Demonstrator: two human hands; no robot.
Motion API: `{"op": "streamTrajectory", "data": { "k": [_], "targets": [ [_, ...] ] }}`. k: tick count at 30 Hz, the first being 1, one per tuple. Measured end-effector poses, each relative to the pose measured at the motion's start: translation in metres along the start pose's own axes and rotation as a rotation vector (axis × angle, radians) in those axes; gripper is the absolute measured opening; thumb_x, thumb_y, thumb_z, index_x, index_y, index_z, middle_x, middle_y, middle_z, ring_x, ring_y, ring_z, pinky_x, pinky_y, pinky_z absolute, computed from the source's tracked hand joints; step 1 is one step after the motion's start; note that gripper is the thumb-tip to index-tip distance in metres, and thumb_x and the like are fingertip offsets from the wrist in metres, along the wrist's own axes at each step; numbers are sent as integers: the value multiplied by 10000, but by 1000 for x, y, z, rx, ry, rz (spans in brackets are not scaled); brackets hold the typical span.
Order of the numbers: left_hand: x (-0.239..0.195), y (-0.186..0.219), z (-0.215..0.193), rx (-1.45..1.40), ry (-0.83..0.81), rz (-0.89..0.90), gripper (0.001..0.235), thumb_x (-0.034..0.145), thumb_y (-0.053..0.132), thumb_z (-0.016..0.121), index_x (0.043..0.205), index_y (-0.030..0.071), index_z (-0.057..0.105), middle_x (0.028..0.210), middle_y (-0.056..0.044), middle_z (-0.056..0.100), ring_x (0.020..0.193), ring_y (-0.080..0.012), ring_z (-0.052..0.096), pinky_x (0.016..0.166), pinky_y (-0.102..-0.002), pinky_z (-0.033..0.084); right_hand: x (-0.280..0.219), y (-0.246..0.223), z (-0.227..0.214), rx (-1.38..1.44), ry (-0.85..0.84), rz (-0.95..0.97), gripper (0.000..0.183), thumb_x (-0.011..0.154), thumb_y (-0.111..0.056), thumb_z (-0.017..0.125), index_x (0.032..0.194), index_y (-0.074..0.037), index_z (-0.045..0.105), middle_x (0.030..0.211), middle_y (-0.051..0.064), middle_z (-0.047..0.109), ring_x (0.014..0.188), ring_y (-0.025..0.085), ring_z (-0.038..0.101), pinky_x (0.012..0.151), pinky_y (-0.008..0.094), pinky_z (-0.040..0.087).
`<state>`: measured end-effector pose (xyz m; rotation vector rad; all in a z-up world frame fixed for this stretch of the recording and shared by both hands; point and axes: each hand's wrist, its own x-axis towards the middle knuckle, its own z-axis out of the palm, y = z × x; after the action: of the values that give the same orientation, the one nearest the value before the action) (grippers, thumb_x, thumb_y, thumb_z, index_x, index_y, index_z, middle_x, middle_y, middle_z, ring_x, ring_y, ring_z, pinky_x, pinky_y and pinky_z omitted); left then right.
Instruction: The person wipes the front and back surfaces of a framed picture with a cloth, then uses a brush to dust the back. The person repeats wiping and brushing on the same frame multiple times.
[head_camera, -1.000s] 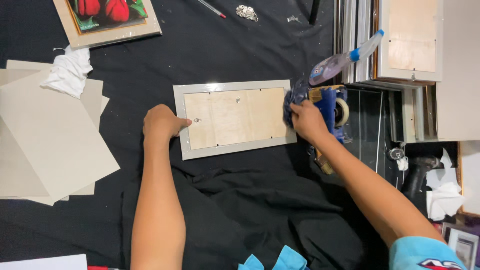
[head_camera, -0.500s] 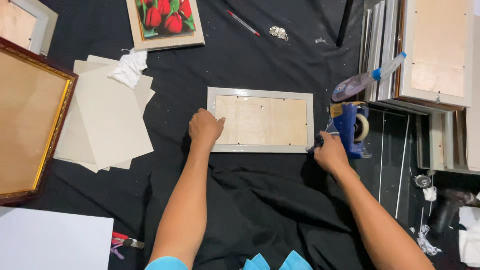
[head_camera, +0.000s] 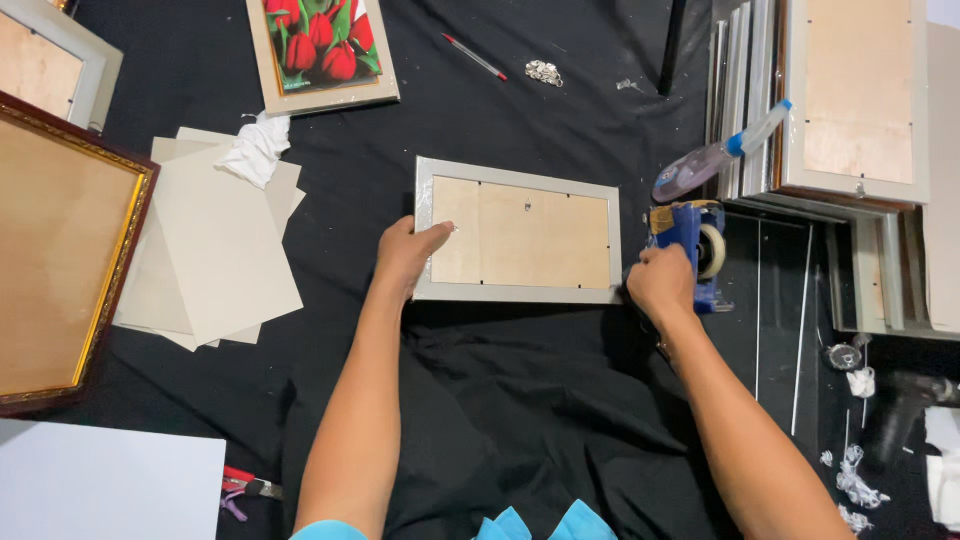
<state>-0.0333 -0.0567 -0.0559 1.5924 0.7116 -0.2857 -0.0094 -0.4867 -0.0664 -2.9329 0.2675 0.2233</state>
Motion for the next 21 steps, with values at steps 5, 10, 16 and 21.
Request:
{"op": "streamTrajectory", "data": {
  "k": [5, 10, 16, 21],
  "targets": [
    [-67, 71, 4, -103, -97, 57, 455, 811, 217, 811, 1185, -3, 675, 1085, -227, 730, 1043, -320, 707, 834, -470, 610, -11, -37, 8, 298, 17, -44, 423, 889, -225, 632, 1270, -74, 735, 1199, 236, 664, 1177, 453, 620, 1009, 509, 512],
    [-74, 71, 8, 0, -122, 169, 456, 869, 212, 797, 1204, -42, 620, 1167, -298, 699, 1155, -387, 664, 910, -522, 566, -63, -121, 6, 397, -40, -237, 492, 864, -143, 644, 1310, 63, 663, 1235, 334, 620, 1224, 524, 577, 1070, 539, 471],
    [-59, 57, 15, -56, -172, 171, 449, 848, 150, 822, 1226, 11, 623, 1172, -227, 714, 1132, -325, 677, 896, -490, 578, -92, -163, 7, 342, 49, -923, 498, 874, -12, 608, 1357, -131, 639, 1311, 146, 587, 1213, 379, 591, 1033, 442, 514],
    [-41, 46, 17, -287, -203, 118, 461, 843, 58, 791, 1264, 36, 605, 1143, -172, 711, 1017, -279, 693, 833, -450, 623, 4, -31, 22, 75, 155, -611, 114, 908, -172, 663, 998, -125, 716, 988, 72, 630, 924, 272, 672, 877, 267, 525]
  ]
}}
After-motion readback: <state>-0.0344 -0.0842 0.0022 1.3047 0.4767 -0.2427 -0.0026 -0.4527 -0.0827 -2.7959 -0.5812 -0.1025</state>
